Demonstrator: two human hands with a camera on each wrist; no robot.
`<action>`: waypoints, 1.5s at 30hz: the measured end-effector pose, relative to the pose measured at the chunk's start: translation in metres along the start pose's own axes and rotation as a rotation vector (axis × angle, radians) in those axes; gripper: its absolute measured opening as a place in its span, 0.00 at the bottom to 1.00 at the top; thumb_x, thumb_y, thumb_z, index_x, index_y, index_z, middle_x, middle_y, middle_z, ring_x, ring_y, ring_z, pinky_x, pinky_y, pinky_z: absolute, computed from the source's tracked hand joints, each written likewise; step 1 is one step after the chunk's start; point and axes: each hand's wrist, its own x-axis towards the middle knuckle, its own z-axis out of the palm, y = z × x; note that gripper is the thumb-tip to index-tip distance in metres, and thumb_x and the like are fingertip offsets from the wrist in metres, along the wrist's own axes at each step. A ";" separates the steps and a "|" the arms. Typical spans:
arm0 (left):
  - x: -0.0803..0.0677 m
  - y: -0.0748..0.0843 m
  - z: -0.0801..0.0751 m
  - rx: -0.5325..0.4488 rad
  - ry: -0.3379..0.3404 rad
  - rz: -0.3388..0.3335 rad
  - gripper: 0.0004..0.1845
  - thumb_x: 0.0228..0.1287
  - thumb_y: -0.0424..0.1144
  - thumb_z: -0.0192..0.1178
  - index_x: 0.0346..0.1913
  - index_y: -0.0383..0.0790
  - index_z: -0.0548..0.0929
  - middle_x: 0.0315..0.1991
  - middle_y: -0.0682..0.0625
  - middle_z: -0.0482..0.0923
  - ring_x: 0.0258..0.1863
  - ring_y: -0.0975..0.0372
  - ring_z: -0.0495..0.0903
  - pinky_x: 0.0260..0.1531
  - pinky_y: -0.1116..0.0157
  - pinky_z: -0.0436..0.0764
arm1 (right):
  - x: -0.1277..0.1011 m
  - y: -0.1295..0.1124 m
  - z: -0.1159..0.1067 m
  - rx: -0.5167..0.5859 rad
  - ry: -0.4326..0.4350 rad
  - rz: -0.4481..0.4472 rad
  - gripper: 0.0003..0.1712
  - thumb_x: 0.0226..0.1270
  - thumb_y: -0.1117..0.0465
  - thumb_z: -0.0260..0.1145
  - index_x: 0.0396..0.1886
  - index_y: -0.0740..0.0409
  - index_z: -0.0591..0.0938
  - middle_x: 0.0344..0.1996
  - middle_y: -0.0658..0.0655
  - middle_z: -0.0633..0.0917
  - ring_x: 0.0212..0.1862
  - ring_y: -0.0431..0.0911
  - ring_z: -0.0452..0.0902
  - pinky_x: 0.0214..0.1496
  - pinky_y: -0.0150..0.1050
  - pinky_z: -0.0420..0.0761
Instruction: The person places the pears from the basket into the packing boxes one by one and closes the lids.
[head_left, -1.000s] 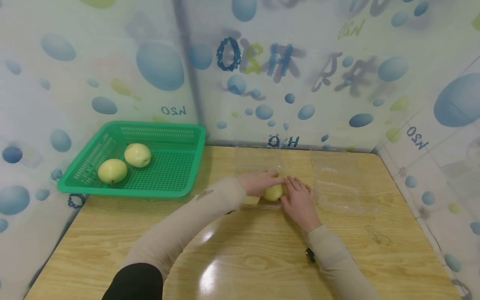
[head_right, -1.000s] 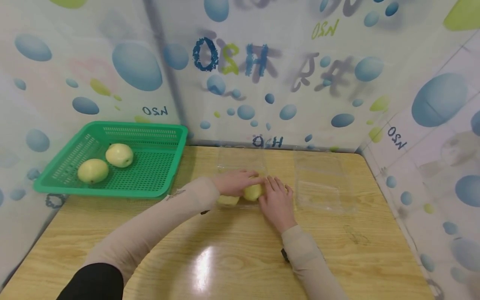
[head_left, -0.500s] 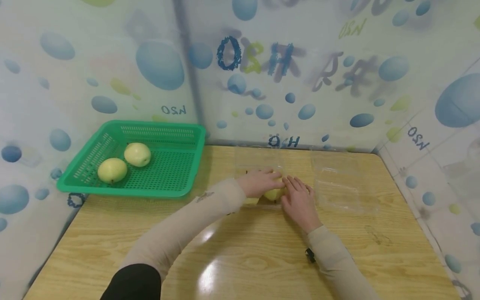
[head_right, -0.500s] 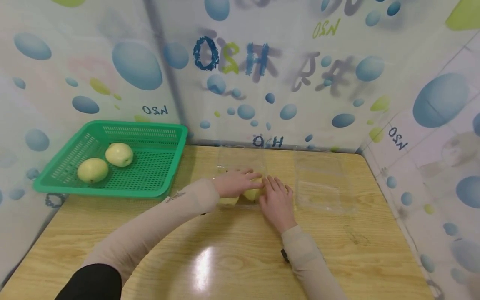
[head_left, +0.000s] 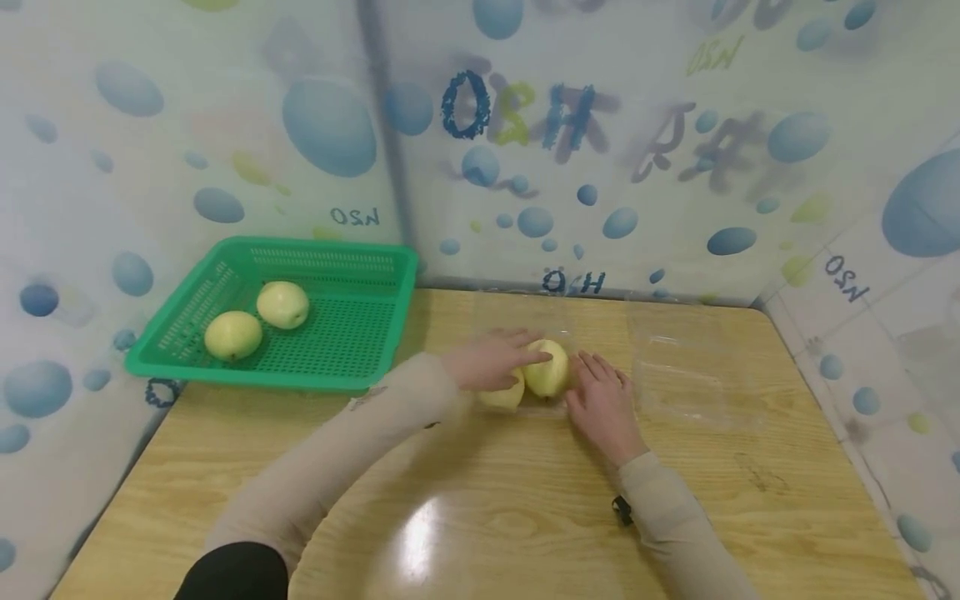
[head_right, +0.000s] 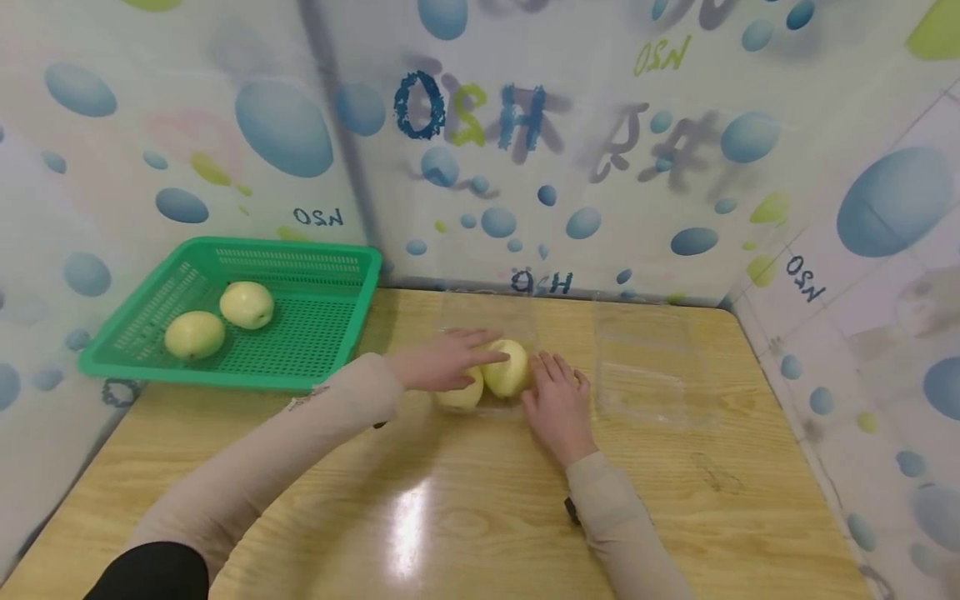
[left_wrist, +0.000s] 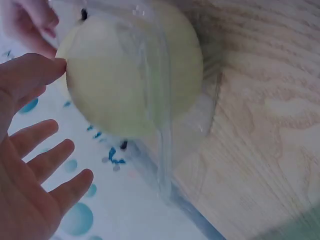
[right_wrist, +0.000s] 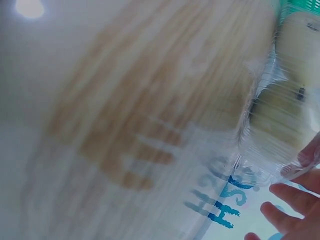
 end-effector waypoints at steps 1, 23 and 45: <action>-0.003 -0.003 -0.003 -0.044 0.019 -0.014 0.33 0.66 0.38 0.61 0.73 0.45 0.63 0.74 0.40 0.52 0.71 0.49 0.55 0.68 0.51 0.58 | 0.000 0.000 0.000 0.000 0.002 -0.001 0.29 0.61 0.63 0.62 0.62 0.68 0.74 0.63 0.66 0.73 0.65 0.61 0.65 0.61 0.67 0.61; -0.031 -0.052 0.013 -0.394 0.284 -0.517 0.22 0.67 0.34 0.57 0.62 0.31 0.72 0.58 0.36 0.73 0.54 0.46 0.75 0.55 0.53 0.75 | 0.003 -0.001 -0.002 0.073 0.011 0.000 0.29 0.56 0.67 0.63 0.60 0.68 0.75 0.62 0.69 0.73 0.65 0.64 0.63 0.60 0.67 0.63; -0.003 -0.071 0.015 -0.359 0.138 -0.804 0.19 0.71 0.41 0.50 0.20 0.40 0.67 0.21 0.48 0.68 0.23 0.57 0.68 0.25 0.60 0.72 | 0.002 -0.001 -0.003 0.084 0.027 -0.012 0.29 0.56 0.67 0.65 0.59 0.71 0.75 0.59 0.69 0.75 0.63 0.65 0.67 0.55 0.67 0.67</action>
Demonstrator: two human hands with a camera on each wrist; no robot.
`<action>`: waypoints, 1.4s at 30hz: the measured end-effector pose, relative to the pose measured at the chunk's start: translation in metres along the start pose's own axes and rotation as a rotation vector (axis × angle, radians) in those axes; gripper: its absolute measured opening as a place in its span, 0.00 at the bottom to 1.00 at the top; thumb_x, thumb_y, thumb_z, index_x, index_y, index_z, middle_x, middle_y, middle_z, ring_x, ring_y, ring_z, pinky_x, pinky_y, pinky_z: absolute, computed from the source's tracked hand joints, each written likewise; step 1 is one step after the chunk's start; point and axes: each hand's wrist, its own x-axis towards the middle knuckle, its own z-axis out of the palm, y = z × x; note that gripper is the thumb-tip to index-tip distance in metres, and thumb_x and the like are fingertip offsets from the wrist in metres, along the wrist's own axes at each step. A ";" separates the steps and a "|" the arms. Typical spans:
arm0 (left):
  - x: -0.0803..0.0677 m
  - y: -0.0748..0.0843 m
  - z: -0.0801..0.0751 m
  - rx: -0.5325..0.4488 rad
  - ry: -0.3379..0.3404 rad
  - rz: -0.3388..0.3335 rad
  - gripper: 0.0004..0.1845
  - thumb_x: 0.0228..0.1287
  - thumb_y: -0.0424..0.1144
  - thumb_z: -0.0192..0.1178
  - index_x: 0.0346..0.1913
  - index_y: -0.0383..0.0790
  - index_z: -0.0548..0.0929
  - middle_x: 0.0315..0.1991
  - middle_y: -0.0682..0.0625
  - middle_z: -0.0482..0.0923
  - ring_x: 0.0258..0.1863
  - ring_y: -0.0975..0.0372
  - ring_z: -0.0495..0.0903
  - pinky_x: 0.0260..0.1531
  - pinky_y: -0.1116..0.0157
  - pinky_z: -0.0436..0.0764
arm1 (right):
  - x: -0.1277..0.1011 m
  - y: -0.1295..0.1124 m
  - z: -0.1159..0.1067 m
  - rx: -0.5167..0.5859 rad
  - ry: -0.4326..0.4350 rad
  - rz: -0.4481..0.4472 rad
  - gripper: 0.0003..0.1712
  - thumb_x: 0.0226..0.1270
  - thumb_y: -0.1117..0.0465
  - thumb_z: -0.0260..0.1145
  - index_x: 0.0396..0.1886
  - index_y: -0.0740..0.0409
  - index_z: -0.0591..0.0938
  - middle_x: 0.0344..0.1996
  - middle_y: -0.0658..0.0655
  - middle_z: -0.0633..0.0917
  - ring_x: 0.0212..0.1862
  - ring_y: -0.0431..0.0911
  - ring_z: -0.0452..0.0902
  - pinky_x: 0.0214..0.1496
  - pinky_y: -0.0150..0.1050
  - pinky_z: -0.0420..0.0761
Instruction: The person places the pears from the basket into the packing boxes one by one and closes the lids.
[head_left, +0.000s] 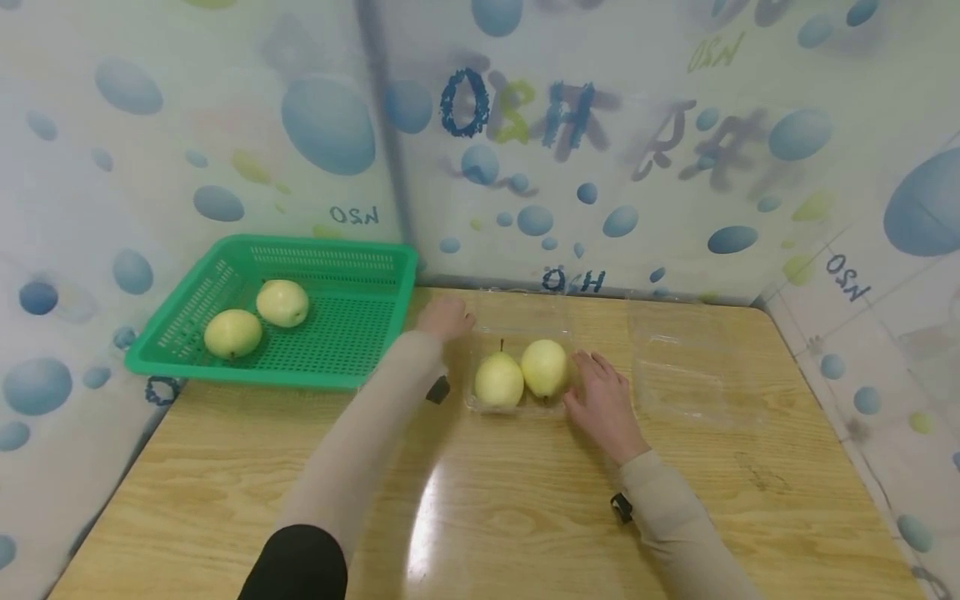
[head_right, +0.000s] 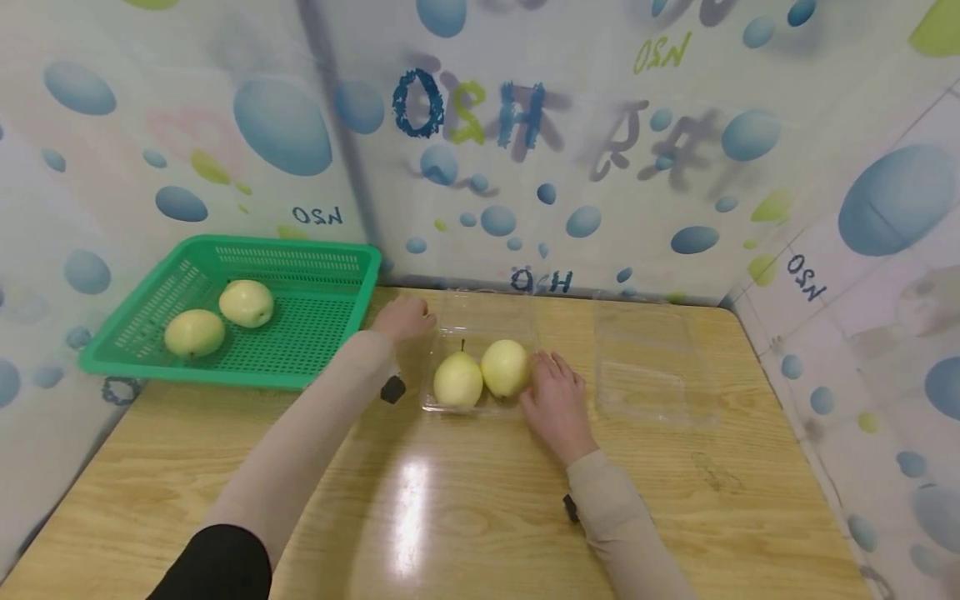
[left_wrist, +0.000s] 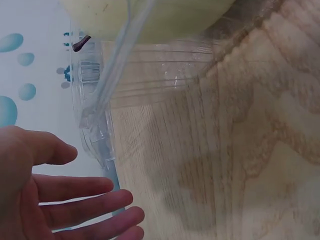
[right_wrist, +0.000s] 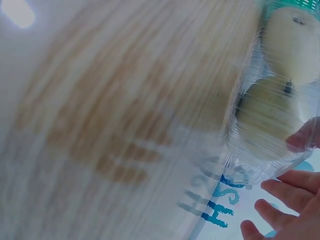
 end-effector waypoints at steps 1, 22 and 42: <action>0.002 0.000 0.000 0.001 -0.005 -0.008 0.20 0.71 0.42 0.49 0.19 0.41 0.66 0.20 0.49 0.66 0.22 0.57 0.67 0.24 0.61 0.71 | 0.000 0.000 0.000 0.001 0.000 0.002 0.29 0.56 0.67 0.65 0.59 0.71 0.74 0.59 0.69 0.75 0.63 0.65 0.66 0.55 0.67 0.67; 0.015 -0.009 0.011 -0.348 -0.009 0.006 0.09 0.67 0.36 0.50 0.33 0.33 0.77 0.28 0.46 0.74 0.28 0.58 0.72 0.29 0.64 0.74 | 0.001 -0.001 0.003 0.004 -0.027 0.025 0.32 0.57 0.68 0.64 0.62 0.74 0.71 0.60 0.71 0.74 0.64 0.64 0.65 0.58 0.67 0.65; -0.008 0.000 -0.013 -0.431 -0.006 0.106 0.14 0.64 0.30 0.56 0.51 0.28 0.70 0.51 0.33 0.77 0.51 0.45 0.77 0.50 0.55 0.78 | 0.023 0.012 -0.031 0.356 -0.128 0.144 0.30 0.66 0.68 0.55 0.66 0.76 0.64 0.63 0.76 0.66 0.63 0.68 0.63 0.61 0.61 0.69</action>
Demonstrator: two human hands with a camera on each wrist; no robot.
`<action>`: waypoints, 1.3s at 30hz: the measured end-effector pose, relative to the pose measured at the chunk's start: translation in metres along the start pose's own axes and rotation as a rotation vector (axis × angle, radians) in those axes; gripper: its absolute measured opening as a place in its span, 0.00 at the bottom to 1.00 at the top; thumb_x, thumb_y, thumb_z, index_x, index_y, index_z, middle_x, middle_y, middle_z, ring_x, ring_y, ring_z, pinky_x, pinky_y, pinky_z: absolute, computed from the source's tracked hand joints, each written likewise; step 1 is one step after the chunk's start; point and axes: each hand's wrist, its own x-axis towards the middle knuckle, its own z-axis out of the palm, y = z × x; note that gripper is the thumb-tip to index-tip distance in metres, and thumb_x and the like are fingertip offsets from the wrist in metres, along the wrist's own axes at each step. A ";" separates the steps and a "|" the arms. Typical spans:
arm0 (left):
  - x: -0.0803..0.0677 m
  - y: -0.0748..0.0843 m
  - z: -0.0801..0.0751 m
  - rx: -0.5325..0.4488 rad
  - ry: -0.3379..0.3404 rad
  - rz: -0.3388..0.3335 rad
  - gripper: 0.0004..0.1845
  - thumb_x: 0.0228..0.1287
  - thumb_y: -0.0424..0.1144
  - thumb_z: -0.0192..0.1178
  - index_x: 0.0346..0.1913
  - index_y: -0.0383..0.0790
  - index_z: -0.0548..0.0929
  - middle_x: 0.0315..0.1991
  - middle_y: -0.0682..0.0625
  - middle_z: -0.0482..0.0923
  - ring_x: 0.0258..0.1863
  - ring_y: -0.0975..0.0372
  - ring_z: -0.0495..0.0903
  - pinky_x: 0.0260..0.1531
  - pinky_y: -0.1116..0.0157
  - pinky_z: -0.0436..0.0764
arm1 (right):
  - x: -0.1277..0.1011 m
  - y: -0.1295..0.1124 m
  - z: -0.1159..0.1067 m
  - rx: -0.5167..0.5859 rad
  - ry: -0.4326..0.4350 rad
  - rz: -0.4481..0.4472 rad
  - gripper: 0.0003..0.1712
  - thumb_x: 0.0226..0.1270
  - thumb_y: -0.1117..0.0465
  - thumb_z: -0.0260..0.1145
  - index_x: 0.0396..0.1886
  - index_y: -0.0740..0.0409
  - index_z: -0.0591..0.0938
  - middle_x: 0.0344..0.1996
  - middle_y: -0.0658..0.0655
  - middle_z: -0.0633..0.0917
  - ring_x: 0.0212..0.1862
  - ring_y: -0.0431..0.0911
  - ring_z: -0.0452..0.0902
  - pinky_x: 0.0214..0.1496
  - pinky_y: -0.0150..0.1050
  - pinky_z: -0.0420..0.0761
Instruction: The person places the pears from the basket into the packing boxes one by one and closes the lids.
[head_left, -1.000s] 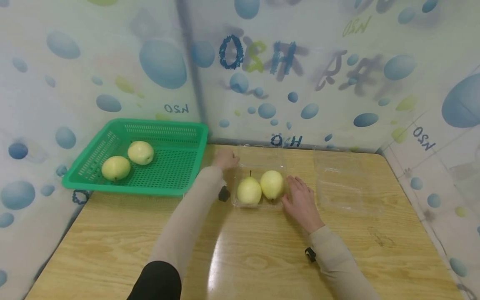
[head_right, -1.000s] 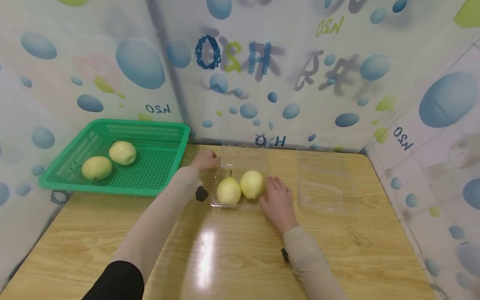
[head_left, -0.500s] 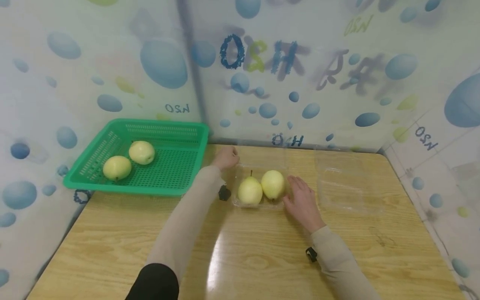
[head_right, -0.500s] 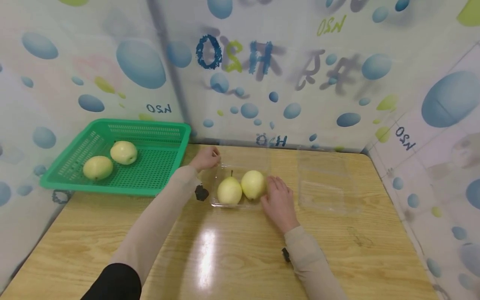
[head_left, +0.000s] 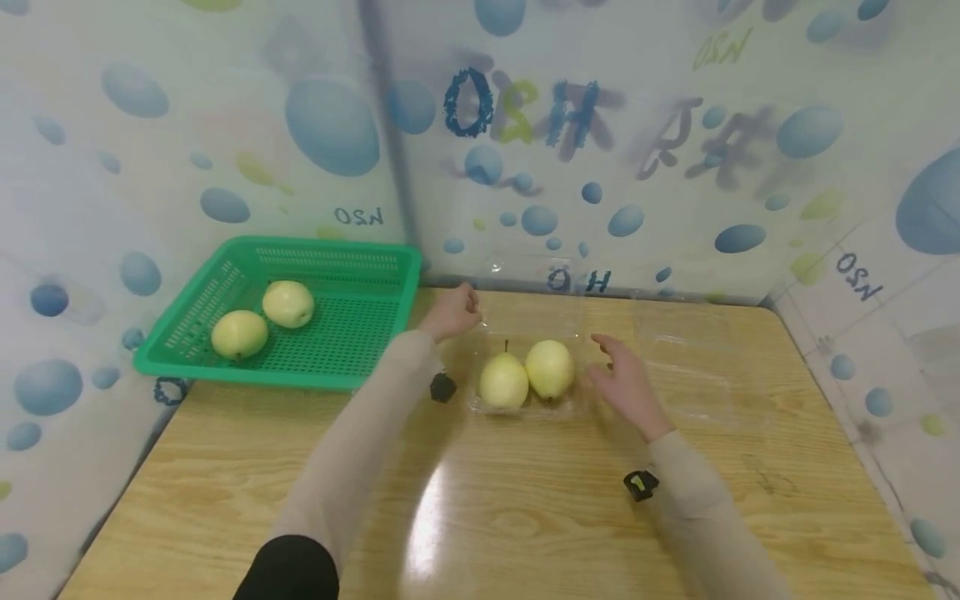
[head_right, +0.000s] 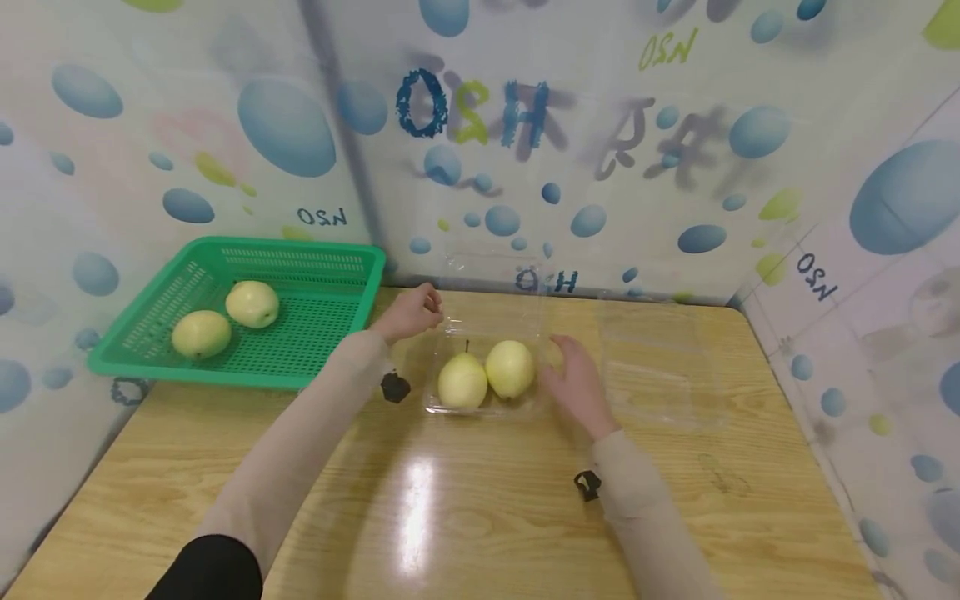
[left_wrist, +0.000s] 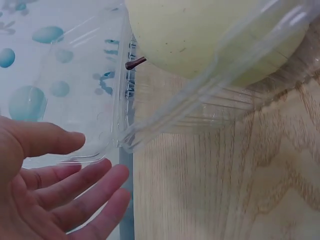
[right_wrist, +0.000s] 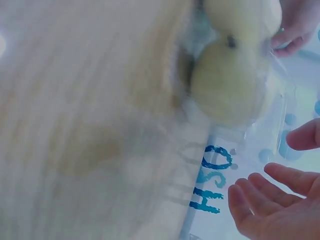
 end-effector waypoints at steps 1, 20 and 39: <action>-0.001 0.000 -0.001 -0.018 -0.008 -0.002 0.16 0.64 0.30 0.56 0.52 0.29 0.70 0.51 0.33 0.77 0.50 0.45 0.77 0.50 0.55 0.78 | 0.002 0.000 -0.002 0.006 -0.006 0.006 0.30 0.66 0.68 0.55 0.67 0.75 0.64 0.64 0.76 0.66 0.63 0.68 0.63 0.61 0.60 0.69; -0.022 0.007 -0.016 -0.076 -0.080 0.086 0.27 0.68 0.35 0.57 0.65 0.31 0.62 0.58 0.35 0.73 0.56 0.46 0.75 0.53 0.54 0.77 | 0.052 -0.007 -0.043 0.161 -0.072 0.084 0.36 0.71 0.65 0.50 0.75 0.67 0.49 0.71 0.70 0.55 0.71 0.65 0.52 0.69 0.60 0.55; -0.035 0.005 -0.022 0.017 -0.081 0.246 0.18 0.67 0.31 0.57 0.55 0.25 0.71 0.53 0.34 0.76 0.54 0.47 0.76 0.54 0.59 0.77 | 0.049 -0.018 -0.054 0.231 0.022 -0.185 0.27 0.71 0.73 0.47 0.70 0.65 0.65 0.63 0.68 0.71 0.65 0.60 0.65 0.59 0.56 0.69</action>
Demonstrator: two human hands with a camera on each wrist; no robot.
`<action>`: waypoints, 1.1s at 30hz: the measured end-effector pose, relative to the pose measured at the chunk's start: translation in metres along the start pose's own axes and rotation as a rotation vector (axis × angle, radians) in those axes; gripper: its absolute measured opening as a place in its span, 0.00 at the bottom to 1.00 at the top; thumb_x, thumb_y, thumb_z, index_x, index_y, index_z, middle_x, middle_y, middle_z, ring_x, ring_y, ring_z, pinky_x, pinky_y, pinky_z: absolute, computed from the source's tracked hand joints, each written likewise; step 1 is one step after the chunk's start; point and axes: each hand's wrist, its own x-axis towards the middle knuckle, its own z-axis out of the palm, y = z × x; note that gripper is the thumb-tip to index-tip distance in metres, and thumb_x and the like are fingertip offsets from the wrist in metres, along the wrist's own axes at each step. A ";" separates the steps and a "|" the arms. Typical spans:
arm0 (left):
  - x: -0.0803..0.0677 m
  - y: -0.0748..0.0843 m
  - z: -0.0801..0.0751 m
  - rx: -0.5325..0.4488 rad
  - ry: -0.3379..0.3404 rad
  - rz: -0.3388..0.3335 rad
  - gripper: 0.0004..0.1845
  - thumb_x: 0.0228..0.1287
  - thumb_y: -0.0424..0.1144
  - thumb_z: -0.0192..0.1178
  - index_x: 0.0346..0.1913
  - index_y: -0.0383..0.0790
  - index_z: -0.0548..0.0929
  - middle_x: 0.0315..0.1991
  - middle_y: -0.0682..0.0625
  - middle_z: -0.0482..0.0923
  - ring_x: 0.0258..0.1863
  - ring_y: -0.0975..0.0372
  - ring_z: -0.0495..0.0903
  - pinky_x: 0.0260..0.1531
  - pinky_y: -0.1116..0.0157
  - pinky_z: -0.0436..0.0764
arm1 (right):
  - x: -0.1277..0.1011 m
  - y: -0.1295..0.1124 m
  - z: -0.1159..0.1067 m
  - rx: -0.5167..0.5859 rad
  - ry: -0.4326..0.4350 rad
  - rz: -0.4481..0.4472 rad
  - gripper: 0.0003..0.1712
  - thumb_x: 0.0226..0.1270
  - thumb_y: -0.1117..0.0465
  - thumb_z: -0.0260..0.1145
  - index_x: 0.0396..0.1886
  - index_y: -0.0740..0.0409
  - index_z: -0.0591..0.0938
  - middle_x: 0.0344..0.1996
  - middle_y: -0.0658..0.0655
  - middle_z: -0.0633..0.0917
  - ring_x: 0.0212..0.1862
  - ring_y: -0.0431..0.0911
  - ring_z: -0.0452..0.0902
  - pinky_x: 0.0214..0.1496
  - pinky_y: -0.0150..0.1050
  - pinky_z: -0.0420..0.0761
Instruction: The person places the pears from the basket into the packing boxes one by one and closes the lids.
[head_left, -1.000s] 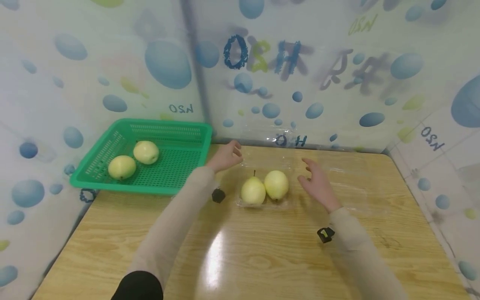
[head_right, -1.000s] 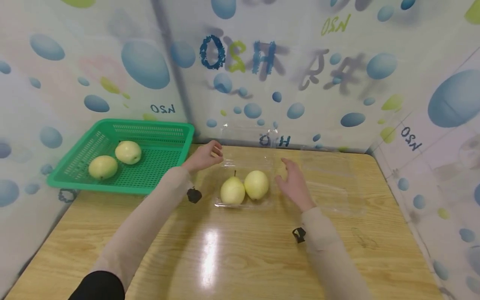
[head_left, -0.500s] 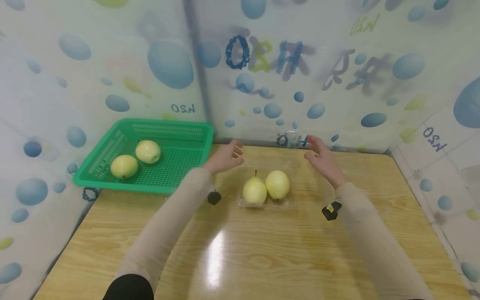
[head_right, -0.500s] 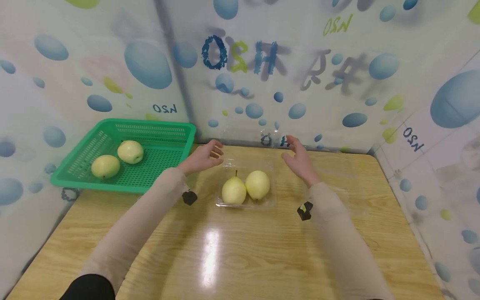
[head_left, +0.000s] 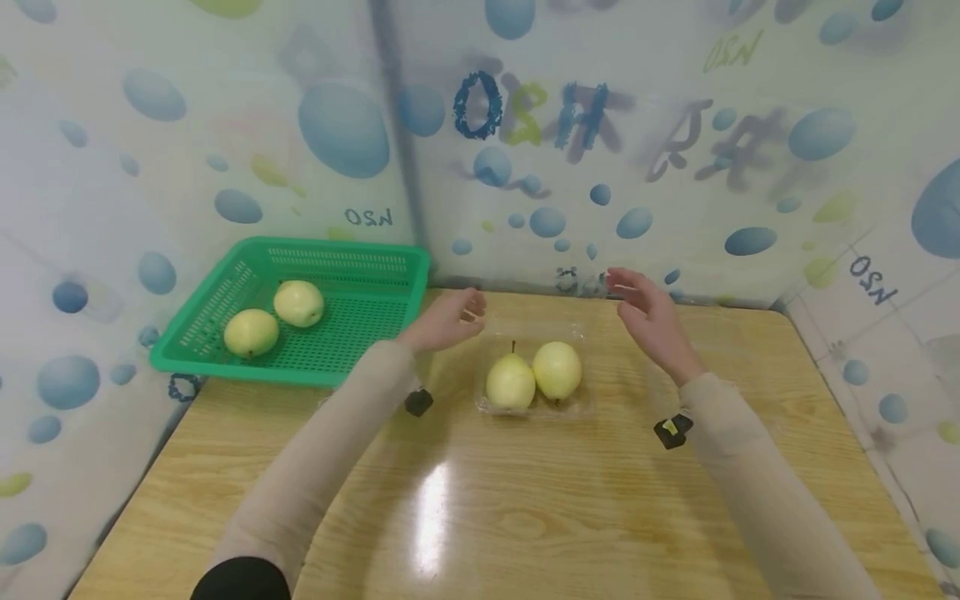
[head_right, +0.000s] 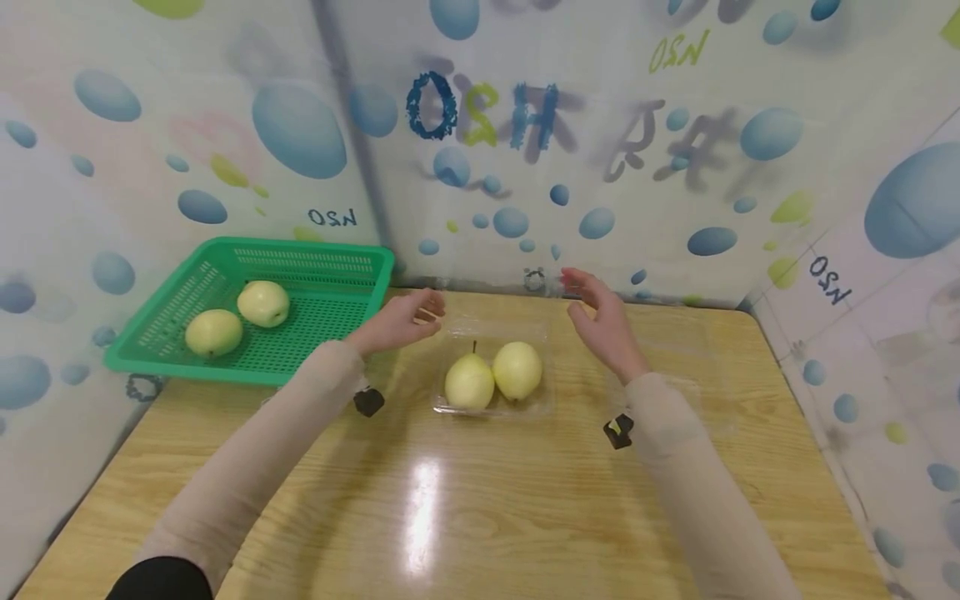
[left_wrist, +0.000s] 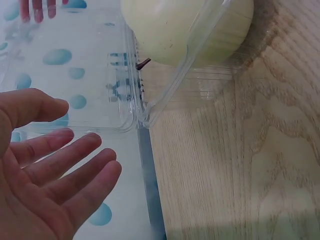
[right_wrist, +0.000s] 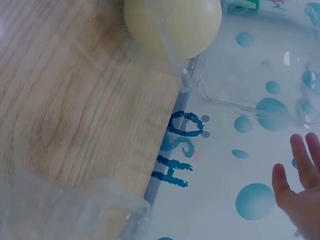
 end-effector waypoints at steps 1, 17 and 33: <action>-0.001 0.000 0.000 0.000 -0.002 0.008 0.17 0.66 0.31 0.57 0.55 0.25 0.71 0.53 0.34 0.76 0.54 0.47 0.76 0.54 0.59 0.77 | -0.003 -0.001 0.001 -0.032 0.001 -0.029 0.27 0.71 0.73 0.48 0.69 0.64 0.67 0.61 0.67 0.74 0.64 0.59 0.67 0.56 0.54 0.70; -0.022 -0.003 0.004 0.098 -0.048 0.080 0.17 0.65 0.24 0.47 0.56 0.25 0.73 0.55 0.34 0.76 0.57 0.45 0.74 0.59 0.53 0.72 | -0.042 0.000 0.011 -0.371 0.043 -0.425 0.20 0.59 0.78 0.57 0.52 0.67 0.79 0.44 0.61 0.83 0.48 0.55 0.77 0.51 0.54 0.75; -0.051 -0.008 0.023 0.119 -0.112 0.124 0.19 0.68 0.28 0.47 0.59 0.26 0.72 0.58 0.35 0.74 0.57 0.45 0.73 0.58 0.52 0.72 | -0.081 0.014 0.030 -0.407 -0.041 -0.455 0.14 0.54 0.78 0.64 0.32 0.55 0.81 0.44 0.56 0.80 0.45 0.51 0.77 0.43 0.49 0.78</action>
